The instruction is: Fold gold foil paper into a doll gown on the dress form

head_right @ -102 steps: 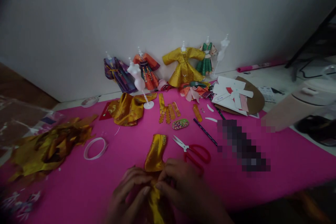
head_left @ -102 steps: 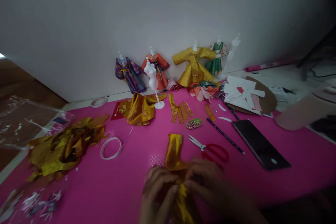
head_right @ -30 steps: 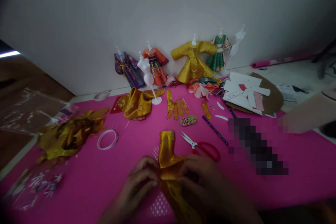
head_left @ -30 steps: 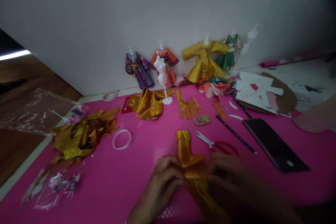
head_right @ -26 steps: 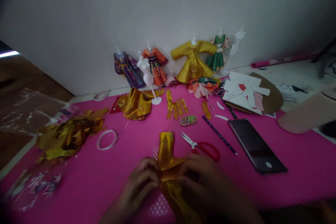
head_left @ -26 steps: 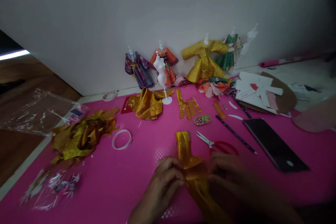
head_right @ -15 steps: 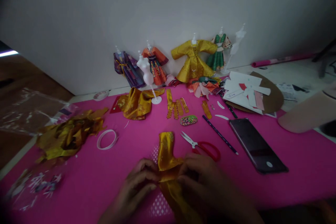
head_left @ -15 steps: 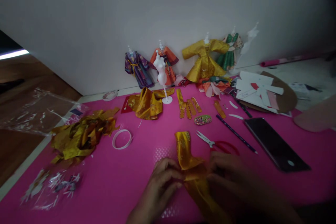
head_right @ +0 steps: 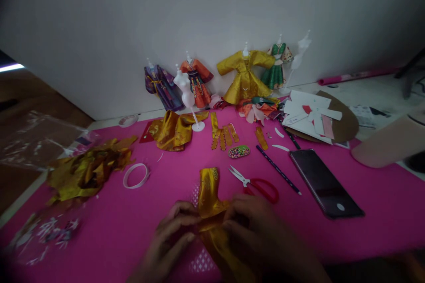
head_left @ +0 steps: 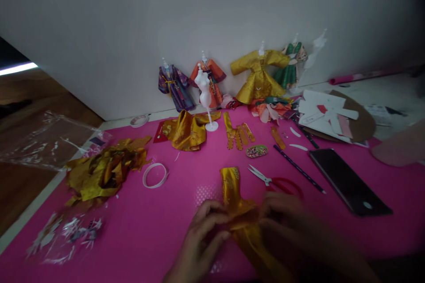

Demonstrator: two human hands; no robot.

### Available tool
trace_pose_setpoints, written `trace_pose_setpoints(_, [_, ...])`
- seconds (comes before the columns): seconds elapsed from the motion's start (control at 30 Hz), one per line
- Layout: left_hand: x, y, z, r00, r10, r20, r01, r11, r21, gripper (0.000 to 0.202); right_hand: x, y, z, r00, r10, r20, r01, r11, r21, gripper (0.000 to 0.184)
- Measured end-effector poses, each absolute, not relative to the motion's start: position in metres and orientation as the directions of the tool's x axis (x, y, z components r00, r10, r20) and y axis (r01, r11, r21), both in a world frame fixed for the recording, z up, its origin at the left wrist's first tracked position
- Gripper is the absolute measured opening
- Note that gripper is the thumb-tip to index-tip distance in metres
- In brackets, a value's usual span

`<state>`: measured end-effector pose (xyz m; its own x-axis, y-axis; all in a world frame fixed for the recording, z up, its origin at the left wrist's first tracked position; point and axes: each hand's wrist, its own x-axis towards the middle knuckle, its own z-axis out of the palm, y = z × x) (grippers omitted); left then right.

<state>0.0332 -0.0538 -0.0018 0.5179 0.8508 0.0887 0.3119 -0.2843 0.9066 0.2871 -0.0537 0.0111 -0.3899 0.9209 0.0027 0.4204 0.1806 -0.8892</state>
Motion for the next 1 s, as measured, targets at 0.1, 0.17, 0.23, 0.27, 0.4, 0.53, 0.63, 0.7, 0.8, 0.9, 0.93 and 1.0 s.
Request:
trace_pose_setpoints(0.1, [0.046,-0.058,0.002,0.498,0.86,0.109,0.311,-0.295,0.903,0.017,0.284,-0.055,0.01,-0.383,0.924,0.011,0.405,0.179,-0.897,0.016])
trace_pose_setpoints(0.17, [0.056,-0.06,0.003,0.491,0.865,0.102,0.317,-0.287,0.904,0.012,0.283,-0.056,0.011,-0.388,0.922,0.012,0.395,0.178,-0.901,0.015])
trace_pose_setpoints(0.23, [0.063,-0.061,0.004,0.486,0.868,0.101,0.322,-0.285,0.903,0.008,0.281,-0.057,0.013,-0.389,0.921,0.003,0.399,0.171,-0.901,0.015])
trace_pose_setpoints(0.27, [0.065,-0.061,0.004,0.488,0.868,0.094,0.324,-0.28,0.904,0.009,0.279,-0.057,0.015,-0.388,0.921,-0.004,0.403,0.166,-0.9,0.015])
trace_pose_setpoints(0.4, [0.066,-0.061,0.006,0.503,0.862,0.065,0.307,-0.248,0.919,0.015,0.273,-0.058,0.016,-0.389,0.921,-0.006,0.388,0.158,-0.908,0.018])
trace_pose_setpoints(0.53, [0.065,-0.064,0.008,0.496,0.863,0.099,0.296,-0.275,0.915,0.016,0.263,-0.059,0.015,-0.361,0.933,0.01,0.346,0.144,-0.927,0.018])
trace_pose_setpoints(0.63, [0.066,-0.064,0.009,0.492,0.863,0.111,0.315,-0.295,0.902,0.013,0.259,-0.06,0.015,-0.353,0.935,0.038,0.363,0.174,-0.915,0.016])
trace_pose_setpoints(0.7, [0.067,-0.064,0.01,0.482,0.87,0.107,0.325,-0.29,0.9,0.014,0.259,-0.061,0.014,-0.352,0.934,0.053,0.366,0.19,-0.911,0.015])
trace_pose_setpoints(0.8, [0.067,-0.064,0.009,0.437,0.892,0.11,0.307,-0.263,0.915,0.015,0.26,-0.061,0.014,-0.366,0.928,0.07,0.314,0.194,-0.929,0.013])
trace_pose_setpoints(0.9, [0.065,-0.065,0.007,0.407,0.905,0.127,0.288,-0.258,0.922,0.015,0.261,-0.062,0.015,-0.361,0.929,0.08,0.29,0.194,-0.937,0.011])
trace_pose_setpoints(0.93, [0.064,-0.066,0.007,0.405,0.905,0.128,0.286,-0.258,0.923,0.015,0.261,-0.062,0.016,-0.352,0.932,0.081,0.292,0.192,-0.937,0.012])
trace_pose_setpoints(1.0, [0.064,-0.068,0.006,0.406,0.907,0.115,0.289,-0.247,0.925,0.016,0.259,-0.062,0.016,-0.342,0.935,0.092,0.294,0.2,-0.935,0.013])
